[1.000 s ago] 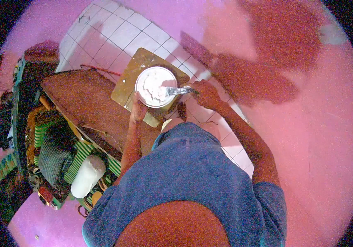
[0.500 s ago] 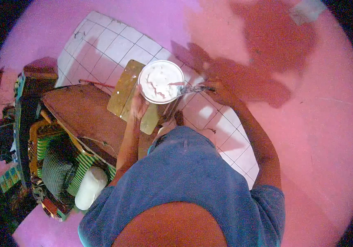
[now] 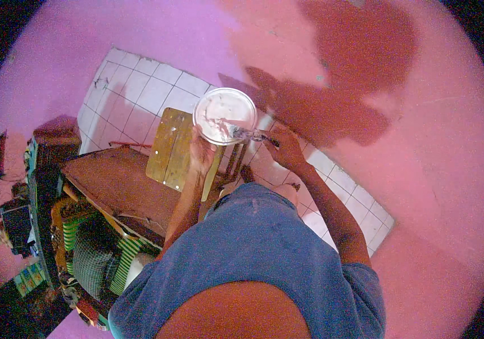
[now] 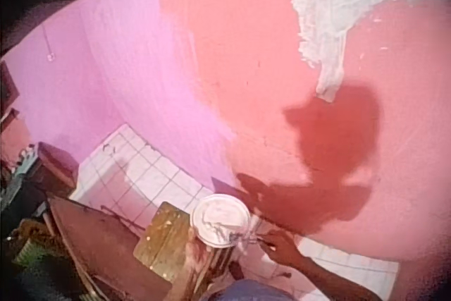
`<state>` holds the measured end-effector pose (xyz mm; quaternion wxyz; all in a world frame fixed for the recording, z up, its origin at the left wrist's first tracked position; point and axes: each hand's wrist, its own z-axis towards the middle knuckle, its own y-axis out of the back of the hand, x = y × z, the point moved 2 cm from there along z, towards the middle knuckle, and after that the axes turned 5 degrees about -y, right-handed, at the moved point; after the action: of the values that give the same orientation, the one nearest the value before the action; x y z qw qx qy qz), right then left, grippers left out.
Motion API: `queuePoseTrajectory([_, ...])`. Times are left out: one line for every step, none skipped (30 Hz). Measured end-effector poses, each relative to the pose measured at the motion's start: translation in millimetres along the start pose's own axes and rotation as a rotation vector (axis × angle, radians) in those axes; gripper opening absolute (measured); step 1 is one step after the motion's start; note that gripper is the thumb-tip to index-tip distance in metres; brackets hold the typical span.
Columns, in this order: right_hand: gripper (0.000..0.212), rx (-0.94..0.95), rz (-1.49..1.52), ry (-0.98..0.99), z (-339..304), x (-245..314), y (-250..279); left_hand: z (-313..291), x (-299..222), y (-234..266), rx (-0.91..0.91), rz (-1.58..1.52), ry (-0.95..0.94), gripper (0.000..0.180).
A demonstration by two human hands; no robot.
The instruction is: The person applies white putty to a pink wall using a putty knife and a small bucket. They scoop putty from the bucket onto the knife and spread it over several patches on the wall.
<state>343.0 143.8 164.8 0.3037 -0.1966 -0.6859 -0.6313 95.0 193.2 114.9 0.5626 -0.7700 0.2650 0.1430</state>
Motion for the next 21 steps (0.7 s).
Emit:
queuePoseTrajectory([0.031, -0.033, 0.003, -0.023, -3, 0, -4, -1, 2, -2, 0.006, 0.001, 0.003, 0.052])
queuePoseTrajectory([0.030, -0.065, 0.006, -0.044, -6, 0, -6, -1, 4, -3, 0.007, -0.065, 0.023, 0.049])
queuePoseTrajectory([0.030, -0.068, 0.003, -0.044, -8, 6, -4, -3, 5, -5, 0.005, -0.134, 0.040, 0.045])
queuePoseTrajectory([0.029, -0.037, 0.075, -0.110, -9, 13, 1, -4, 7, -6, 0.009, -0.136, 0.040, 0.045])
queuePoseTrajectory([0.029, -0.005, 0.147, -0.176, -10, 16, 4, -6, 9, -7, 0.009, -0.114, 0.055, 0.045])
queuePoseTrajectory([0.029, -0.009, 0.146, -0.174, -10, 15, 3, -8, 10, -8, 0.011, -0.090, 0.070, 0.045])
queuePoseTrajectory([0.028, 0.000, 0.170, -0.214, -11, 11, 0, -9, 11, -9, 0.015, -0.090, 0.068, 0.045])
queuePoseTrajectory([0.027, 0.008, 0.195, -0.253, -11, 9, -1, -11, 12, -10, 0.040, -0.053, 0.059, 0.046])
queuePoseTrajectory([0.027, 0.005, 0.192, -0.253, -10, 9, 1, -13, 12, -12, 0.065, -0.018, 0.053, 0.047])
queuePoseTrajectory([0.027, -0.008, 0.276, -0.249, -10, 10, 5, -15, 12, -13, 0.069, -0.019, 0.053, 0.047])
queuePoseTrajectory([0.026, -0.020, 0.360, -0.244, -9, 10, 8, -17, 12, -14, 0.048, -0.015, 0.064, 0.048])
queuePoseTrajectory([0.026, -0.022, 0.358, -0.242, -9, 7, 10, -20, 11, -17, 0.026, -0.010, 0.074, 0.049])
queuePoseTrajectory([0.025, 0.013, 0.399, -0.230, -9, 3, 13, -23, 9, -20, 0.028, -0.011, 0.073, 0.049])
queuePoseTrajectory([0.028, 0.048, 0.440, -0.218, -9, 0, 14, -25, 8, -23, 0.036, 0.003, 0.071, 0.051])
queuePoseTrajectory([0.028, 0.048, 0.437, -0.215, -10, 3, 19, -26, 6, -25, 0.043, 0.017, 0.067, 0.053])
queuePoseTrajectory([0.027, 0.113, 0.467, -0.255, -12, 8, 23, -28, 5, -25, 0.045, 0.015, 0.064, 0.053])
queuePoseTrajectory([0.028, 0.179, 0.497, -0.296, -14, 11, 25, -29, 4, -25, 0.040, 0.009, 0.077, 0.055])
queuePoseTrajectory([0.028, 0.177, 0.496, -0.295, -17, 11, 24, -30, 4, -25, 0.036, 0.005, 0.093, 0.056])
queuePoseTrajectory([0.030, 0.214, 0.562, -0.401, -21, 8, 20, -32, 4, -24, 0.038, 0.005, 0.094, 0.056])
queuePoseTrajectory([0.033, 0.252, 0.629, -0.508, -25, 7, 17, -33, 4, -22, 0.040, 0.011, 0.109, 0.057])
queuePoseTrajectory([0.033, 0.252, 0.627, -0.509, -27, 8, 18, -34, 5, -20, 0.039, 0.015, 0.123, 0.058])
